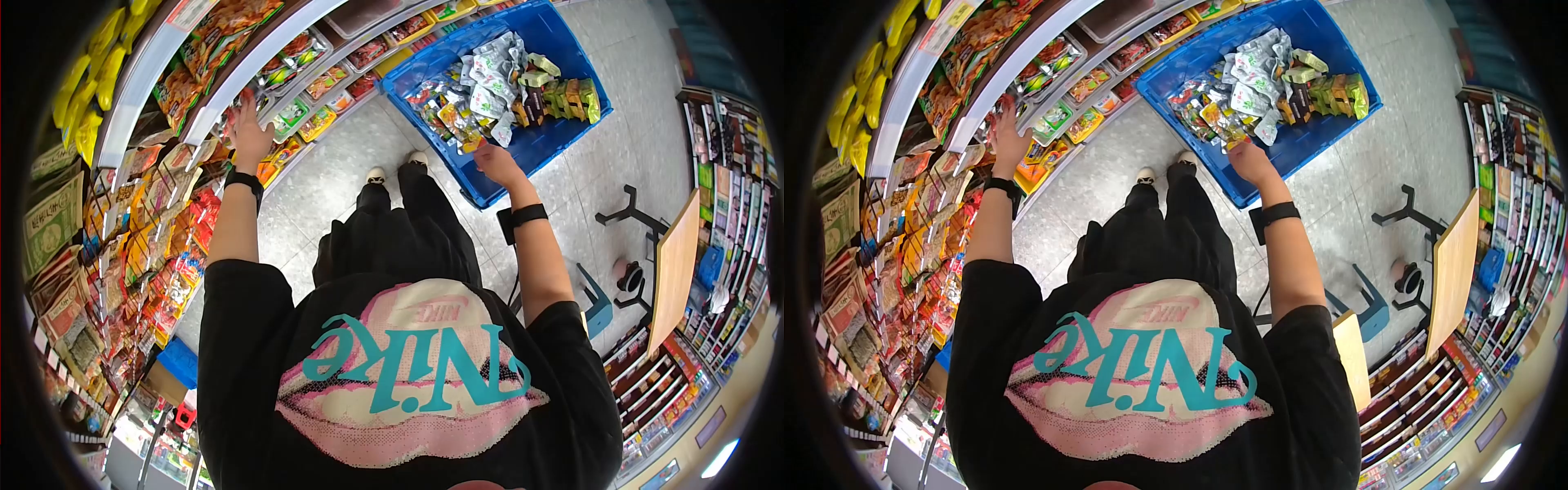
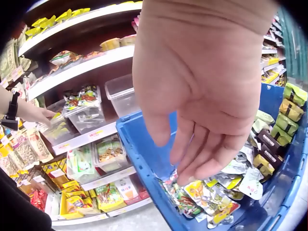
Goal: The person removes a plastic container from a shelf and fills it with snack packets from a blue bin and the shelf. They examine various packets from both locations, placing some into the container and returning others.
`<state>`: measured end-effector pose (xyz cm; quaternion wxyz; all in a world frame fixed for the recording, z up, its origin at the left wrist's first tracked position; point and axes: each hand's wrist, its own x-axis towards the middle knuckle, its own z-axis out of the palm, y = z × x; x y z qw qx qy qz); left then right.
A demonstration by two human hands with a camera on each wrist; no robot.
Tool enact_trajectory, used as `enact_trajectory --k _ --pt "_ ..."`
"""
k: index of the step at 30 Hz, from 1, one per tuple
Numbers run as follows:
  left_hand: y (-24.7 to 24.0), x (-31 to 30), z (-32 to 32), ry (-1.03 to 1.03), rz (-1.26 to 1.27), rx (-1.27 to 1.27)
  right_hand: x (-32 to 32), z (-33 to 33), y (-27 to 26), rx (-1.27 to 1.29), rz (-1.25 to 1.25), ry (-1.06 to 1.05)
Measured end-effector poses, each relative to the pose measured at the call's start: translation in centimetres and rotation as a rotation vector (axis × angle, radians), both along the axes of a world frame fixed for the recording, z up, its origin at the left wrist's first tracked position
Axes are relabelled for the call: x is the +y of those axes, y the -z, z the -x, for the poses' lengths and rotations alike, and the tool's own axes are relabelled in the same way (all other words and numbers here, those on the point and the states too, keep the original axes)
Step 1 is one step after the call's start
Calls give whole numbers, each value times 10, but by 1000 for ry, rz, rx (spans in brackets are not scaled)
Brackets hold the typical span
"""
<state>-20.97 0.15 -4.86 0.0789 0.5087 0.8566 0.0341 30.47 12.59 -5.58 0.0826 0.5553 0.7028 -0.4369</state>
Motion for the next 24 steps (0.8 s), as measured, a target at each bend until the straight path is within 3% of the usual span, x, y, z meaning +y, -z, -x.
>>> enact_trajectory --k 6,8,11,13,15,20,23,24 --pt "1 -7 -10 47 -157 -68 26 -18 45 -59 77 -60" --pt "-6 -12 -20 31 -284 -32 36 1 44 -134 169 -228" --pt "-12 -20 -39 11 -345 29 46 13 91 -211 310 -271" --pt "-16 -25 -51 23 -474 -132 47 22 104 -229 319 -333" --pt "-22 -28 -73 -34 -457 -177 44 27 127 -208 201 -486" --pt "-19 -38 -126 -162 -351 -427 49 45 146 -315 218 -486" --pt "-8 -47 -155 -274 -231 -639 57 50 162 -513 355 -887" --pt "-8 -46 -164 -264 -181 -660 52 43 186 -509 366 -888"
